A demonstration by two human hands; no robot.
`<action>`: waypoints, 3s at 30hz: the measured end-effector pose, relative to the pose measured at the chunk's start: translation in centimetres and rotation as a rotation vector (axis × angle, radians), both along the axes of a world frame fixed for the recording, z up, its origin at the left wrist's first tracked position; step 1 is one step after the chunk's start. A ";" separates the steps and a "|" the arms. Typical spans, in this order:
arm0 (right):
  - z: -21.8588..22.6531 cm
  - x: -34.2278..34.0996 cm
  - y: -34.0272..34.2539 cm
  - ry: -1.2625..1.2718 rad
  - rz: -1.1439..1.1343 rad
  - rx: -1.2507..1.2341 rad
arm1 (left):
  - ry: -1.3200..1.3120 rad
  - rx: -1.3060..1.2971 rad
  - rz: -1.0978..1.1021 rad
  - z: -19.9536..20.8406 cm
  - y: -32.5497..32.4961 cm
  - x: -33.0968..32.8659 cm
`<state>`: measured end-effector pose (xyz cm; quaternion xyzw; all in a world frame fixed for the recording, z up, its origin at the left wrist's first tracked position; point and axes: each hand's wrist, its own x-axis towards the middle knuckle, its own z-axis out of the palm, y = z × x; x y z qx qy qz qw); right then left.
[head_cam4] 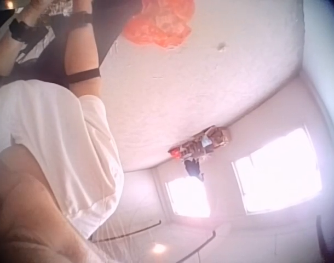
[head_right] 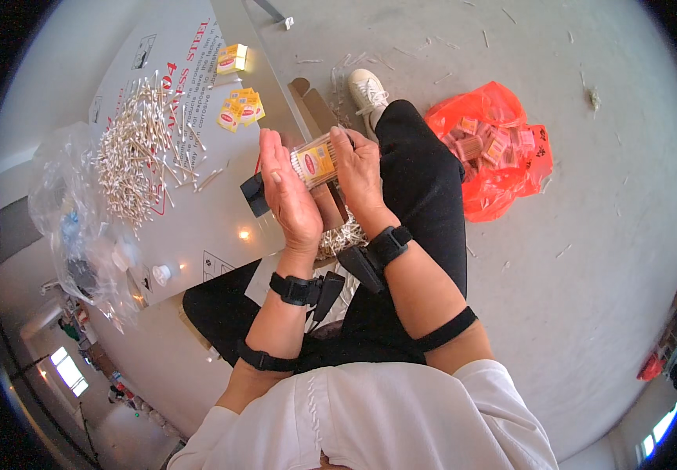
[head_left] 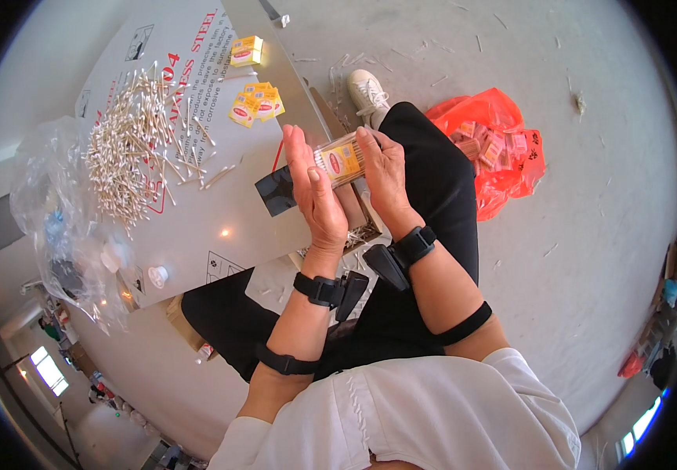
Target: Packaging loose cotton swabs into small plastic bags and sealing them with stickers.
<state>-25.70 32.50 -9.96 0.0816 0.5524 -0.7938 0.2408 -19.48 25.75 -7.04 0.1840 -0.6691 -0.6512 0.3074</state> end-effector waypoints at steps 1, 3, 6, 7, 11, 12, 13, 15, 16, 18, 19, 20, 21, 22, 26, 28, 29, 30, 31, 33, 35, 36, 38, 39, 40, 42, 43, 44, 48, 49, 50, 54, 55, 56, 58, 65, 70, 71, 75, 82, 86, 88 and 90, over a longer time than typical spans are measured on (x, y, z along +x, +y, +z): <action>-0.1 -0.1 -0.1 0.012 0.003 0.062 | -0.015 -0.026 -0.035 -0.1 -0.3 0.1; -0.2 -0.1 0.0 0.025 0.007 0.122 | -0.029 -0.055 -0.069 -0.2 -0.4 0.1; -0.1 -0.1 0.4 0.030 0.027 0.046 | 0.021 0.023 -0.066 0.0 -0.4 0.1; -0.1 -0.1 0.5 0.011 0.018 -0.006 | 0.036 0.057 -0.046 0.1 -0.4 0.1; 0.9 -0.2 0.6 0.020 -0.008 0.035 | 0.026 0.050 0.023 0.6 -0.5 0.7; 1.0 -0.2 0.6 0.020 -0.009 0.036 | 0.026 0.050 0.022 0.7 -0.5 0.8; 1.0 -0.1 0.6 0.021 -0.030 0.020 | -0.013 0.007 0.034 0.8 -0.5 1.0; 0.8 -0.1 0.7 0.021 -0.049 0.002 | -0.052 -0.039 0.047 0.8 -0.7 1.1; 0.6 -0.2 0.8 -0.011 -0.051 0.009 | -0.048 -0.013 0.066 0.7 -0.9 1.2; 0.3 -0.2 0.8 -0.044 -0.053 0.015 | -0.044 0.014 0.086 0.5 -1.0 1.3; 0.2 -0.2 0.5 -0.100 -0.075 -0.040 | -0.048 -0.007 0.082 0.5 -1.0 1.3; 0.1 -0.2 0.4 -0.157 -0.096 -0.095 | -0.051 -0.028 0.077 0.4 -1.1 1.3; -0.1 -0.3 0.5 -0.157 -0.096 -0.095 | -0.051 -0.028 0.078 0.4 -1.1 1.3; -0.2 -0.4 0.7 -0.216 -0.079 -0.158 | -0.065 -0.031 0.073 0.4 -1.1 1.3; -1.0 -1.1 0.8 -0.377 -0.061 -0.243 | -0.075 -0.024 0.062 0.3 -1.3 1.2; -1.8 -1.4 0.7 -0.401 -0.050 -0.287 | -0.075 -0.031 0.050 0.2 -1.2 1.2; -2.1 -1.5 0.7 -0.428 -0.038 -0.331 | -0.077 -0.039 0.039 0.2 -1.1 1.2; -2.0 -1.5 0.6 -0.428 -0.035 -0.331 | -0.077 -0.040 0.042 0.2 -1.2 1.2; -1.8 -1.5 0.4 -0.435 -0.036 -0.339 | -0.081 -0.045 0.042 0.2 -1.2 1.3; -1.5 -1.6 0.3 -0.442 -0.036 -0.346 | -0.084 -0.051 0.044 0.2 -1.3 1.3; -1.2 -1.5 0.4 -0.385 -0.014 -0.280 | -0.069 -0.023 0.038 0.1 -1.4 1.4; -1.1 -1.4 0.4 -0.385 -0.013 -0.280 | -0.069 -0.023 0.039 0.2 -1.4 1.4; -0.9 -1.4 0.4 -0.286 -0.021 -0.206 | -0.034 0.045 0.041 0.2 -1.4 1.4; -1.0 -1.4 0.4 -0.286 -0.021 -0.205 | -0.034 0.046 0.040 0.2 -1.3 1.3; -1.1 -1.4 0.4 -0.208 -0.036 -0.170 | 0.005 0.084 0.029 0.2 -1.2 1.2; -1.2 -1.3 0.2 -0.131 -0.048 -0.136 | 0.043 0.122 0.020 0.2 -1.0 0.9; -1.1 -1.1 0.1 -0.090 -0.051 -0.102 | 0.060 0.141 0.009 0.1 -0.9 0.7; -1.1 -1.0 0.0 -0.050 -0.054 -0.068 | 0.077 0.160 -0.002 0.1 -0.8 0.6; -1.0 -0.9 0.2 0.049 -0.044 0.037 | 0.048 0.126 -0.010 0.0 -0.5 0.4; -0.8 -0.9 0.3 0.060 -0.038 0.058 | 0.059 0.138 -0.011 0.0 -0.6 0.5; -0.6 -0.9 0.3 0.070 -0.032 0.079 | 0.069 0.149 -0.012 0.0 -0.6 0.5; -0.1 -0.5 0.3 0.185 -0.018 0.141 | 0.059 0.128 0.010 0.2 -0.4 0.5; 0.0 -0.5 0.2 0.153 -0.037 0.090 | 0.008 0.049 0.025 0.5 -0.2 0.6; 0.2 -0.5 0.1 0.121 -0.056 0.040 | -0.043 -0.030 0.039 0.7 -0.2 0.7; 0.3 -0.5 0.0 0.097 -0.061 0.028 | -0.141 -0.321 -0.009 1.0 -0.8 1.3; -0.8 -0.7 0.5 0.113 -0.045 0.099 | -0.528 -1.190 -0.203 2.1 -0.6 3.2; -0.8 -0.6 0.1 0.123 -0.013 0.166 | -0.649 -1.187 -0.222 1.6 0.1 3.0; -0.9 -0.5 0.1 0.100 -0.004 0.138 | -0.669 -1.201 -0.227 1.7 0.1 3.0; -1.9 -0.8 0.8 0.101 -0.020 0.098 | -0.598 -1.058 -0.262 1.1 0.6 2.8; -0.6 -0.8 1.1 0.270 -0.164 0.223 | -0.419 -0.939 -0.065 2.0 -1.6 4.2; 1.2 -1.2 1.7 0.763 -0.351 0.543 | -0.419 -0.919 0.313 0.9 -8.5 7.5; 3.7 -0.1 1.7 0.927 -0.324 0.689 | -0.507 -0.922 0.440 0.9 -12.9 9.7; 4.4 1.2 1.3 0.890 0.044 0.494 | -0.598 -0.951 0.509 1.4 -16.1 10.1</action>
